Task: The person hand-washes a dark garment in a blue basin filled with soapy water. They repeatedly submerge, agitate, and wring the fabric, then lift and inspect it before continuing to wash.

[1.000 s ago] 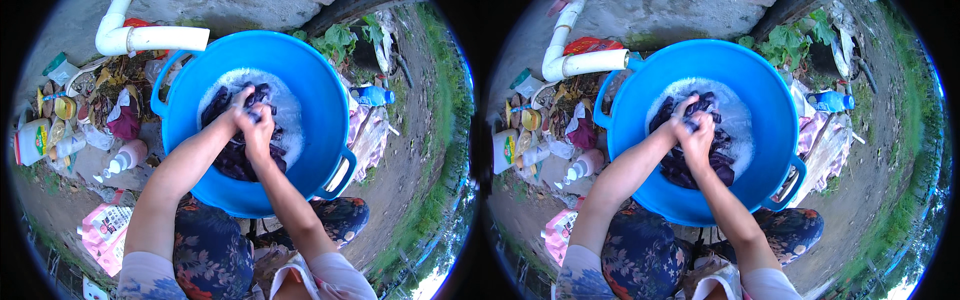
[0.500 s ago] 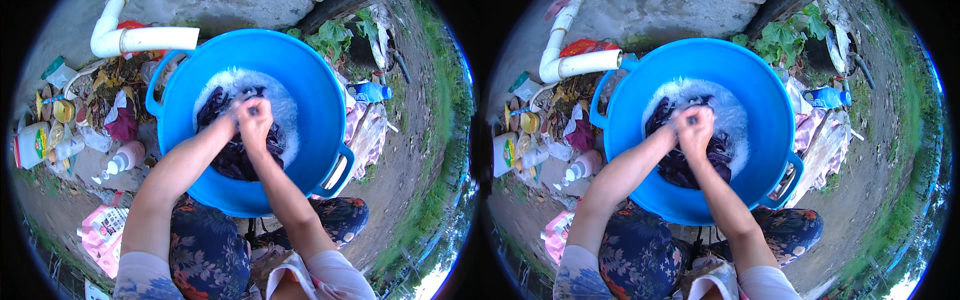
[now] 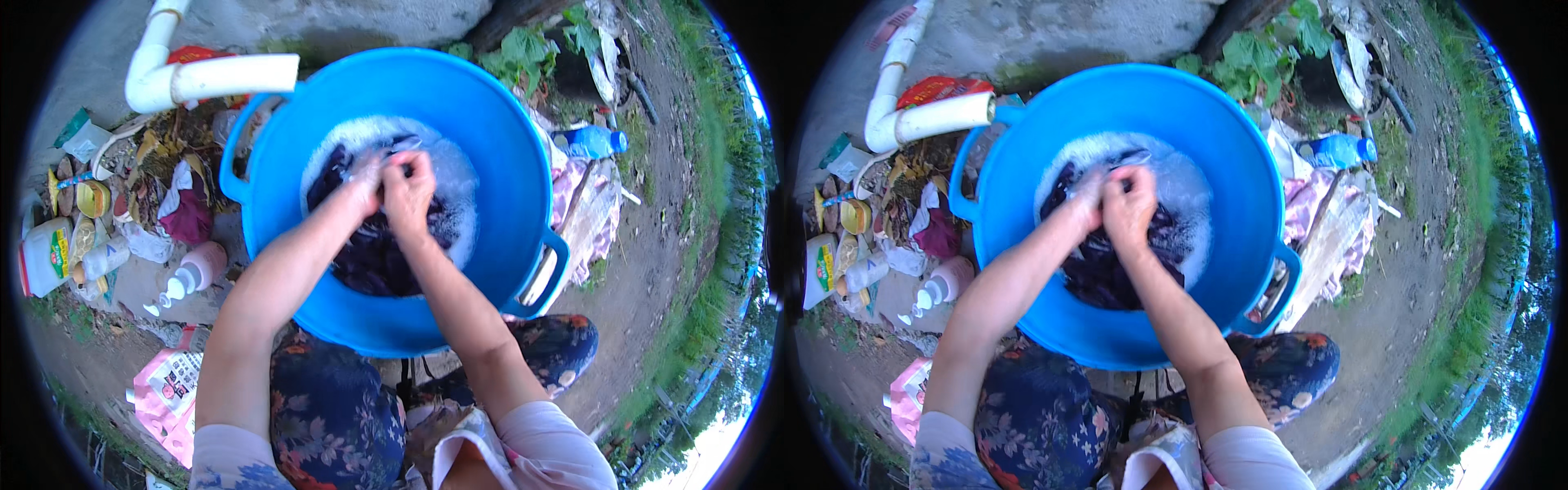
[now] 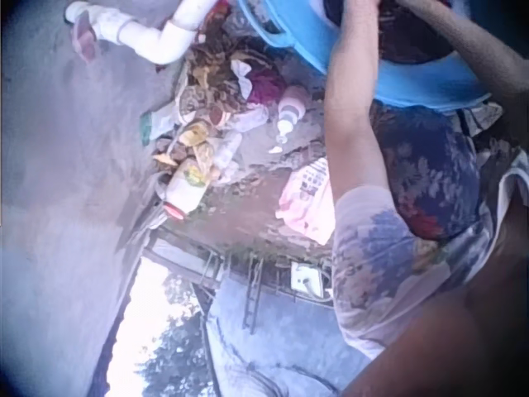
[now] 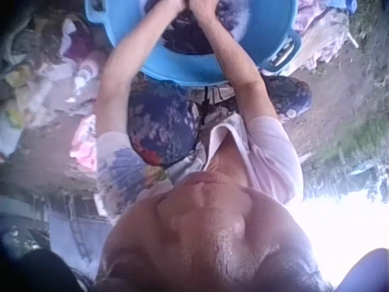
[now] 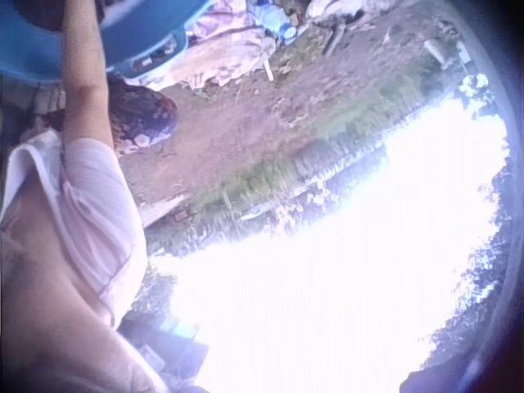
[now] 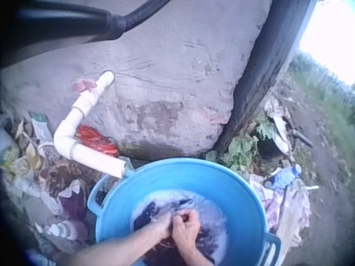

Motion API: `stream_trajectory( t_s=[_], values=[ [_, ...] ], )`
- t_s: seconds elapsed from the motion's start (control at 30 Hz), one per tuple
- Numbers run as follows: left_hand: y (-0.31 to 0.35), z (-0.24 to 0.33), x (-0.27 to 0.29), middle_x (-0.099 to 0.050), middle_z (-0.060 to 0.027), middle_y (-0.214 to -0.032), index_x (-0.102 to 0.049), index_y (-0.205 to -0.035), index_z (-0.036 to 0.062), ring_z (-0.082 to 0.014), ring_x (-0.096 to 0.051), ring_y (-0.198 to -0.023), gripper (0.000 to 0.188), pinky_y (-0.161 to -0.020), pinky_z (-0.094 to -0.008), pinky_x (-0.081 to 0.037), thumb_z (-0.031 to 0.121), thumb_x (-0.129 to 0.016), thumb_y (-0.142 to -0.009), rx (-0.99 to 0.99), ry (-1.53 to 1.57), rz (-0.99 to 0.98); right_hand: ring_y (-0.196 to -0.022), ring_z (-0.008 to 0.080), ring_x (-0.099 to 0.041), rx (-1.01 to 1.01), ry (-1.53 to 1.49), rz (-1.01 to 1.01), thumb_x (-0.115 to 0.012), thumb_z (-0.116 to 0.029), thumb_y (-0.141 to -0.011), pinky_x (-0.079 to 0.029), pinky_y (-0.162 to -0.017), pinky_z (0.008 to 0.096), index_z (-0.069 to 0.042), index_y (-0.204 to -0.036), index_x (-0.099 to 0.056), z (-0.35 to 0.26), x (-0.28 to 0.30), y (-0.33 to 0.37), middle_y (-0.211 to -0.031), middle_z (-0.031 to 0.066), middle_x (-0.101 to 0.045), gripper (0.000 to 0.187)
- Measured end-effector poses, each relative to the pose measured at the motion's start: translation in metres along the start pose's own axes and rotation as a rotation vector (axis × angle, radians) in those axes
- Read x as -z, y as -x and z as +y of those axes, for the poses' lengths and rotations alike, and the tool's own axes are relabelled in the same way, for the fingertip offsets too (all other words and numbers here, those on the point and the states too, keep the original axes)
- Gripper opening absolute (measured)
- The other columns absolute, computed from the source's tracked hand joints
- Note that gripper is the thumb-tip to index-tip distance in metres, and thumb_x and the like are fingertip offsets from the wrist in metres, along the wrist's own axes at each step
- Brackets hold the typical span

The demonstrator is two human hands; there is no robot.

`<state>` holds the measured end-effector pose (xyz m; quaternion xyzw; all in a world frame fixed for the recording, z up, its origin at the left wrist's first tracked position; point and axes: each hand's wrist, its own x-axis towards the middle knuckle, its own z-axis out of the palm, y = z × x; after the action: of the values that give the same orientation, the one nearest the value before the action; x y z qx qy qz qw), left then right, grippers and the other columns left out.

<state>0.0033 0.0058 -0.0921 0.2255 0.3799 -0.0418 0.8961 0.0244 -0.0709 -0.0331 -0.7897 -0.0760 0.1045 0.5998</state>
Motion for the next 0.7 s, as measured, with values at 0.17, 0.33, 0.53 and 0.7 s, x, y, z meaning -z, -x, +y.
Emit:
stream_trajectory(
  t_s=[0.17, 0.33, 0.53, 0.7],
  values=[
    [0.021, -0.025, -0.042, -0.053, -0.0103, -0.116, -0.04, -0.124, 0.0105, -0.0255, -0.055, -0.105, 0.041, -0.081, -0.0435, -0.048, 0.026, -0.056, -0.09, -0.013, -0.188, 0.145, -0.086, 0.0273, -0.06, 0.045, 0.189, 0.248, -0.063, -0.015, -0.079, -0.047, -0.076, 0.0403, 0.0, -0.091, -0.063, 0.054, 0.027, -0.07, -0.088, 0.0174, -0.064, 0.02],
    [0.017, 0.008, -0.023, -0.05, -0.014, -0.124, -0.042, -0.128, 0.006, -0.0254, -0.048, -0.11, 0.053, -0.093, -0.0404, -0.04, 0.037, -0.059, -0.088, -0.203, -0.286, 0.158, -0.109, 0.0234, -0.052, -0.299, -0.168, -0.154, -0.058, -0.007, -0.081, -0.043, -0.091, 0.0362, 0.001, -0.104, -0.063, 0.006, 0.018, 0.013, -0.115, 0.0165, -0.058, 0.024],
    [0.075, -0.018, -0.075, -0.048, -0.0209, -0.115, -0.055, -0.102, 0.004, -0.0394, -0.049, -0.104, 0.033, -0.092, -0.0473, -0.039, 0.034, -0.056, -0.087, -1.25, -1.148, -0.096, -0.095, 0.0284, -0.059, -0.649, -1.006, 0.031, -0.046, -0.042, -0.091, -0.049, -0.085, 0.0424, 0.0, -0.113, -0.055, -0.056, 0.079, -0.043, -0.105, 0.0134, -0.061, 0.049],
    [0.076, 0.006, -0.076, -0.051, -0.0135, -0.109, -0.059, -0.085, 0.0087, -0.0347, -0.048, -0.101, 0.033, -0.096, -0.0499, -0.032, 0.041, -0.061, -0.078, -1.657, -1.547, -0.245, -0.095, 0.0264, -0.059, -0.695, -0.913, -0.341, -0.042, -0.064, -0.088, -0.048, -0.085, 0.0403, -0.006, -0.106, -0.058, -0.039, 0.085, -0.033, -0.103, 0.012, -0.061, 0.063]
  ],
)
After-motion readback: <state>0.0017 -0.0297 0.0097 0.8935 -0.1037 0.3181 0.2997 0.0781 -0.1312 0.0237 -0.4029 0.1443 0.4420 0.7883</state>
